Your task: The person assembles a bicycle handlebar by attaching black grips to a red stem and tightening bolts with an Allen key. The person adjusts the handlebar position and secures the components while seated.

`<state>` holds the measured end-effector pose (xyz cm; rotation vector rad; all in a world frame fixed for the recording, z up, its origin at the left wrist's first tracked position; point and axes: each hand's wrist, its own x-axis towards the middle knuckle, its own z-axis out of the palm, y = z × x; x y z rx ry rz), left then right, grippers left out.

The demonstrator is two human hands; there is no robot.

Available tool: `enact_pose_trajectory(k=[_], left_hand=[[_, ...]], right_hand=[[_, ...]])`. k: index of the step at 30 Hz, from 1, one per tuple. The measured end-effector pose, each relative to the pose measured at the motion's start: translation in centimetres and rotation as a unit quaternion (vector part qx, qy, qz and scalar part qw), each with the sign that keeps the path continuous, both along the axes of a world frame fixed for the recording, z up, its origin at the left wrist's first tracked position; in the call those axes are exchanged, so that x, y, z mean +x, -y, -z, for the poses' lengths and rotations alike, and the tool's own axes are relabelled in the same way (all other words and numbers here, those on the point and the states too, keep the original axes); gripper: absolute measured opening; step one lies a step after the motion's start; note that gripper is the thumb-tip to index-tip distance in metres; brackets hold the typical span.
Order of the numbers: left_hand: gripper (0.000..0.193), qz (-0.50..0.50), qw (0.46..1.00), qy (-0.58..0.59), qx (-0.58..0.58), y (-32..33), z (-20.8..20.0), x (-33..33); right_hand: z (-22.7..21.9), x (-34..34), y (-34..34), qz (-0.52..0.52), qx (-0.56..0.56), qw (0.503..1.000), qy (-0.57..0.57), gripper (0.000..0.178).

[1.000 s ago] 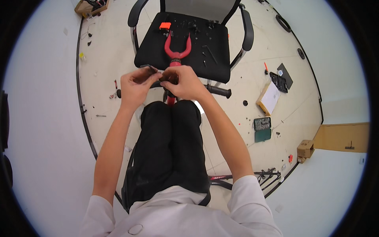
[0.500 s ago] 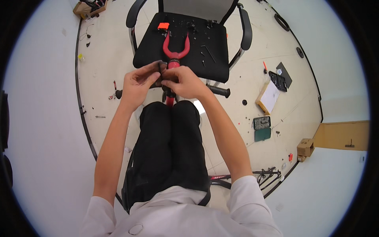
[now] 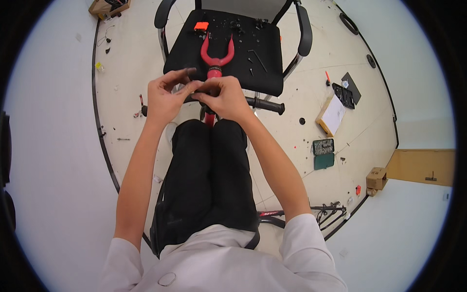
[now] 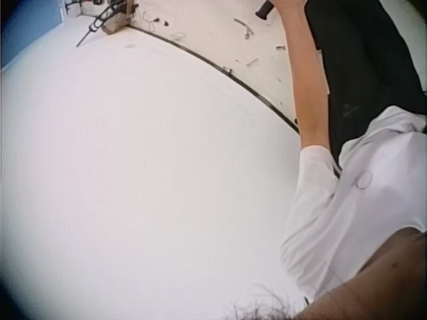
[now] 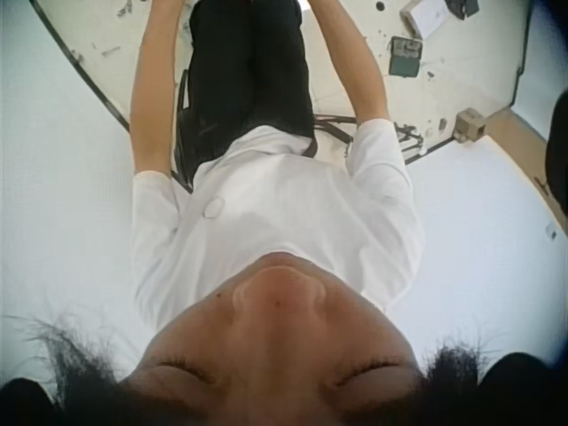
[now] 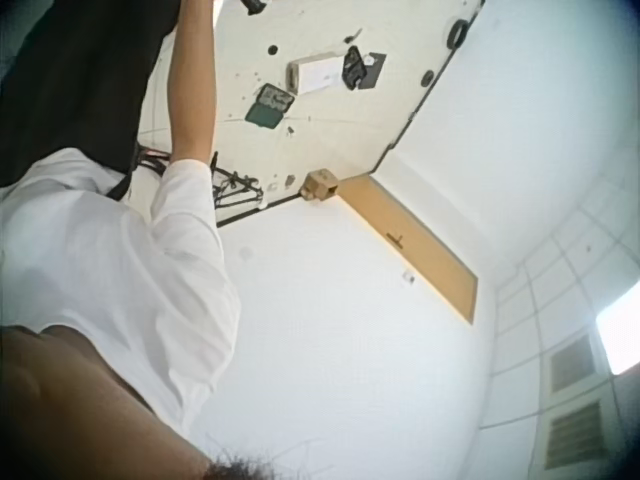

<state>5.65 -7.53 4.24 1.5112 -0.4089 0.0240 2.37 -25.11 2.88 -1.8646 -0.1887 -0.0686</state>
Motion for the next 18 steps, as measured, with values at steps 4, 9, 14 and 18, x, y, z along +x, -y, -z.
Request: enact_pose_trajectory(k=[4, 9, 14, 18], left_hand=[[0.02, 0.046, 0.997, -0.022, -0.051, -0.2, 1.2, -0.9], [0.018, 0.027, 0.997, -0.048, -0.047, -0.1, 1.4, -0.6], [0.025, -0.047, 0.999, -0.027, 0.0, 0.0, 0.7, 0.2], [0.027, -0.026, 0.999, -0.027, -0.021, 0.4, 0.4, -0.9]], right_hand=[[-0.1, -0.1, 0.4, -0.026, -0.026, 0.999, 0.009, 0.012], [-0.2, -0.1, 0.9, -0.059, -0.028, 0.998, -0.008, 0.02], [-2.1, -0.4, 0.3, -0.028, -0.089, 0.996, 0.009, 0.028], [-0.6, -0.8, 0.1, 0.009, -0.049, 0.999, 0.007, 0.022]])
